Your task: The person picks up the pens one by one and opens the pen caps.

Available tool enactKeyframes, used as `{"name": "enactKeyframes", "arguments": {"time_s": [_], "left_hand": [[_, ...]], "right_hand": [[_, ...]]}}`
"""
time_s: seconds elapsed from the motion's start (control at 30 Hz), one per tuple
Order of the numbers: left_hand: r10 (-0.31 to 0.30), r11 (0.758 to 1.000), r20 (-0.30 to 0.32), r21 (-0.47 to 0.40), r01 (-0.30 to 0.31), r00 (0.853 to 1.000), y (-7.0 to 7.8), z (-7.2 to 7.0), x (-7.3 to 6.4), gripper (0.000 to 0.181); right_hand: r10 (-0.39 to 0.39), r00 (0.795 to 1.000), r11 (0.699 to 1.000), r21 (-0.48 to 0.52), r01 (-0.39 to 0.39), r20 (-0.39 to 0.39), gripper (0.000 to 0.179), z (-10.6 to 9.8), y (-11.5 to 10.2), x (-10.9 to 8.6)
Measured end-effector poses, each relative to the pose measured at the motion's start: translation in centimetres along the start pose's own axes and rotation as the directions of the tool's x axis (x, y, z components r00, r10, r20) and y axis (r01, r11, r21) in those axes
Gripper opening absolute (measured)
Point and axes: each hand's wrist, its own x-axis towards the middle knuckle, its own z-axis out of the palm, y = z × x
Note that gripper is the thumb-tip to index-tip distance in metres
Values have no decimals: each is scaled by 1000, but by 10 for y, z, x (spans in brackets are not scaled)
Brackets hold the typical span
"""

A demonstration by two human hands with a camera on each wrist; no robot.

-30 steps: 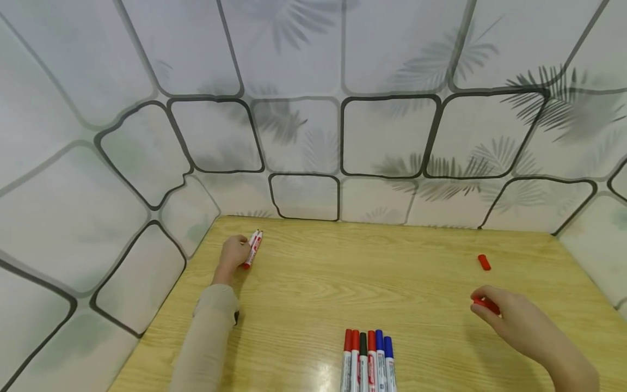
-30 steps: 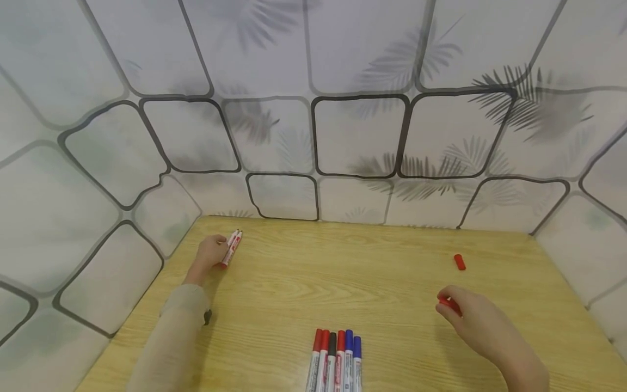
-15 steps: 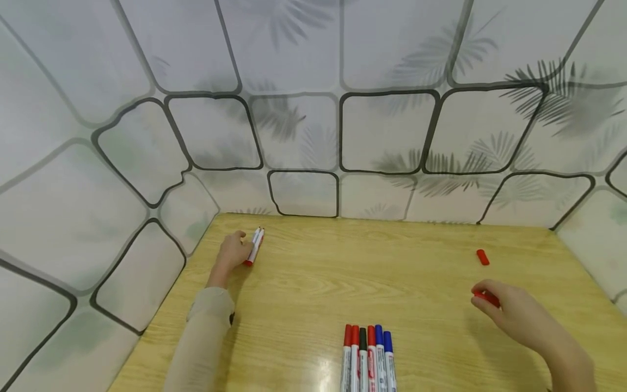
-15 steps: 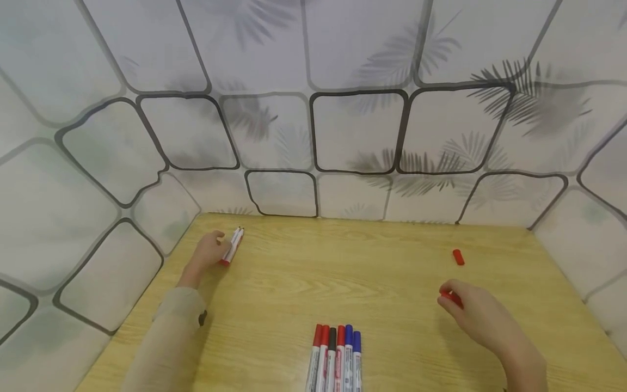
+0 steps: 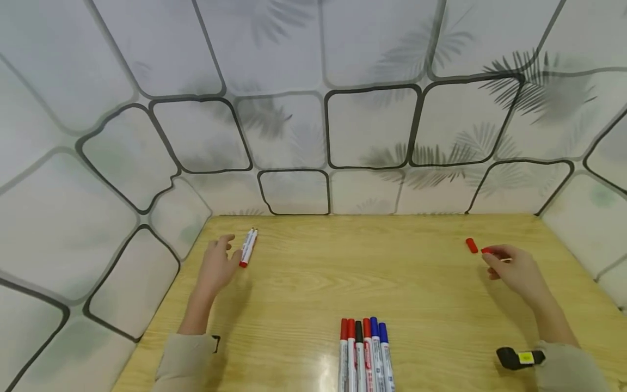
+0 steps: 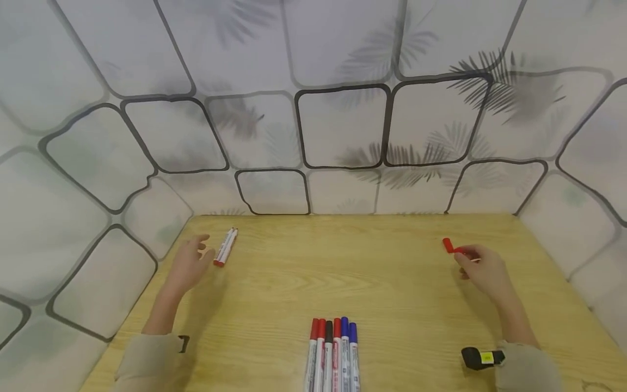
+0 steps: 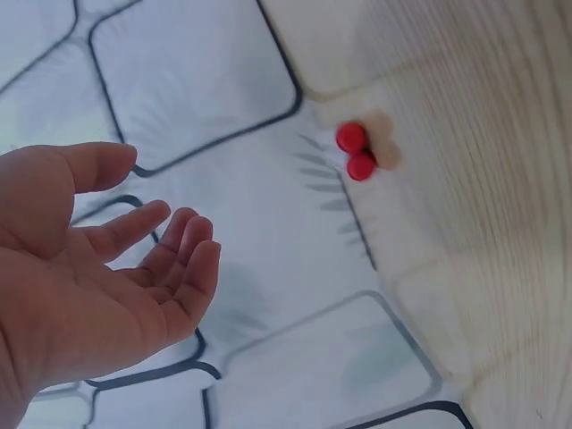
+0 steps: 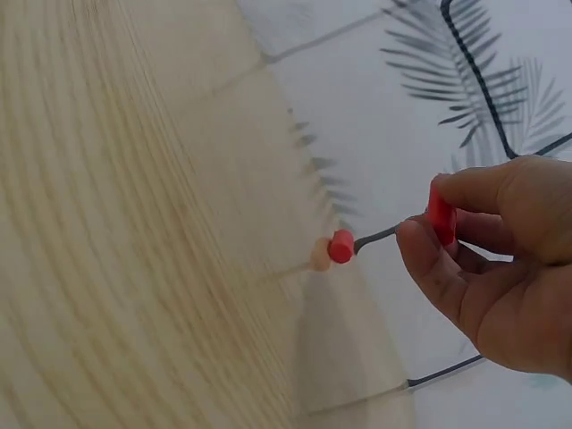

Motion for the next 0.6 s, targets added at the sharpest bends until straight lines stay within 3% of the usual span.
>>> {"name": "enactKeyframes", "arguments": {"time_s": [0.13, 0.43, 0.6], "left_hand": [[50, 999, -24, 5, -49, 998, 17, 5, -21, 49], [143, 989, -7, -28, -143, 990, 55, 16, -68, 43], [179, 984, 7, -15, -179, 984, 66, 22, -81, 40]], "right_hand": [[71, 997, 995, 71, -73, 35, 50, -4, 12, 16], [160, 985, 962, 214, -171, 68, 52, -3, 27, 47], [194, 980, 966, 164, -199, 48, 52, -2, 36, 58]]}}
